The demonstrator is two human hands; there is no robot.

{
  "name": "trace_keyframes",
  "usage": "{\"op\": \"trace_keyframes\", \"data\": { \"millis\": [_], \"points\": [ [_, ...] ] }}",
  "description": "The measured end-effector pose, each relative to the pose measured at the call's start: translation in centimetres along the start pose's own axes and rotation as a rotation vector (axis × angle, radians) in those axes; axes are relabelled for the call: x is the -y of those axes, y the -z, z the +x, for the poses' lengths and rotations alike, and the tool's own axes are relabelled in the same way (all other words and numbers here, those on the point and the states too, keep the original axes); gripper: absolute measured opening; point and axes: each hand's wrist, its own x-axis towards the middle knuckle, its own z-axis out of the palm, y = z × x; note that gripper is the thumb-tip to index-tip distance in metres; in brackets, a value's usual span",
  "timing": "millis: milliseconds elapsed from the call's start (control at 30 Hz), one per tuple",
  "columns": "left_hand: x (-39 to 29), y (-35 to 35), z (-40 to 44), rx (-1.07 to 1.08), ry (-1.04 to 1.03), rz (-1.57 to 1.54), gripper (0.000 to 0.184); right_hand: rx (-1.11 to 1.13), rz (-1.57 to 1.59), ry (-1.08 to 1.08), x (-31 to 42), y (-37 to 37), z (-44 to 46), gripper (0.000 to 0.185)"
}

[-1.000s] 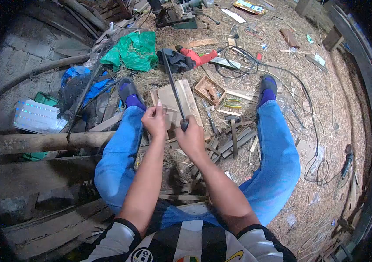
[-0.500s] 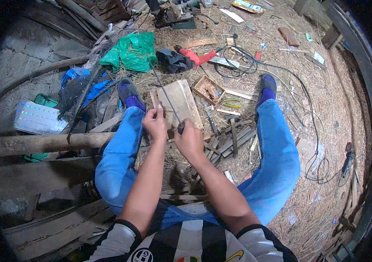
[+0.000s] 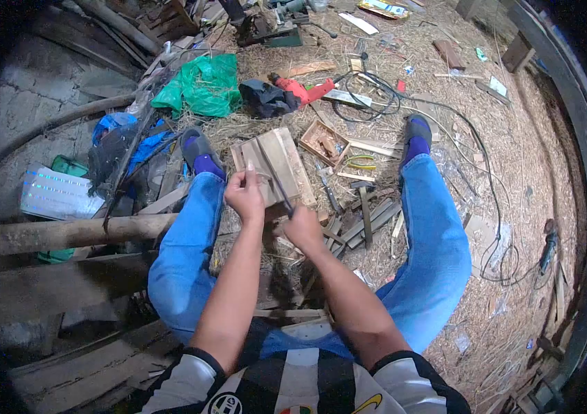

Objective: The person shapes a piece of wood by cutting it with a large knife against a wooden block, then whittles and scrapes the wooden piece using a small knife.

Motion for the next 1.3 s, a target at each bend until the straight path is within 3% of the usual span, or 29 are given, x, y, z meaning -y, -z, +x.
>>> {"op": "trace_keyframes", "data": {
  "millis": [100, 200, 300, 333, 467, 633, 700, 900, 1067, 1233, 1300],
  "points": [
    [-0.4, 0.8, -0.6, 0.044, 0.055, 0.035, 0.027, 0.008, 0.064, -0.003, 0.2, 0.9, -0.5, 0.025],
    [-0.1, 0.0, -0.1, -0.033, 0.007, -0.008, 0.027, -0.232, 0.197, 0.104, 3.3, 2.1, 0.0, 0.023],
    [0.6, 0.1, 0.2, -0.002, 0.054, 0.016, 0.029, -0.198, 0.207, 0.152, 3.3, 1.0, 0.0, 0.024],
    [0.8, 0.1, 0.2, -0.003, 0.051, 0.015, 0.029, -0.062, 0.075, 0.054, 2.8, 0.2, 0.1, 0.026],
    [1.5, 0.5, 0.2, 0.002, 0.013, -0.047, 0.031, 0.003, 0.069, 0.055, 1.3, -0.3, 0.4, 0.026],
    [1.2, 0.7, -0.2, 0.021, 0.071, -0.088, 0.031, -0.034, 0.096, 0.061, 3.6, 1.3, -0.6, 0.028],
    [1.1, 0.8, 0.1, 0.000, 0.042, -0.017, 0.031, -0.152, 0.201, 0.118, 4.9, 2.0, -1.0, 0.027],
    [1.3, 0.7, 0.4, -0.014, 0.052, -0.023, 0.030, -0.025, -0.050, 0.086, 2.6, 0.3, 0.1, 0.026],
    [1.7, -0.2, 0.3, -0.027, 0.028, 0.004, 0.030, -0.137, 0.194, 0.104, 4.8, 2.2, -0.5, 0.024],
    [0.5, -0.3, 0.3, -0.048, 0.039, 0.022, 0.032, -0.136, 0.118, 0.136, 2.4, -0.6, -0.4, 0.025],
    [1.0, 0.3, 0.5, -0.074, -0.028, 0.076, 0.032, -0.033, 0.034, 0.068, 2.4, -0.3, -0.4, 0.025]
  ]
}}
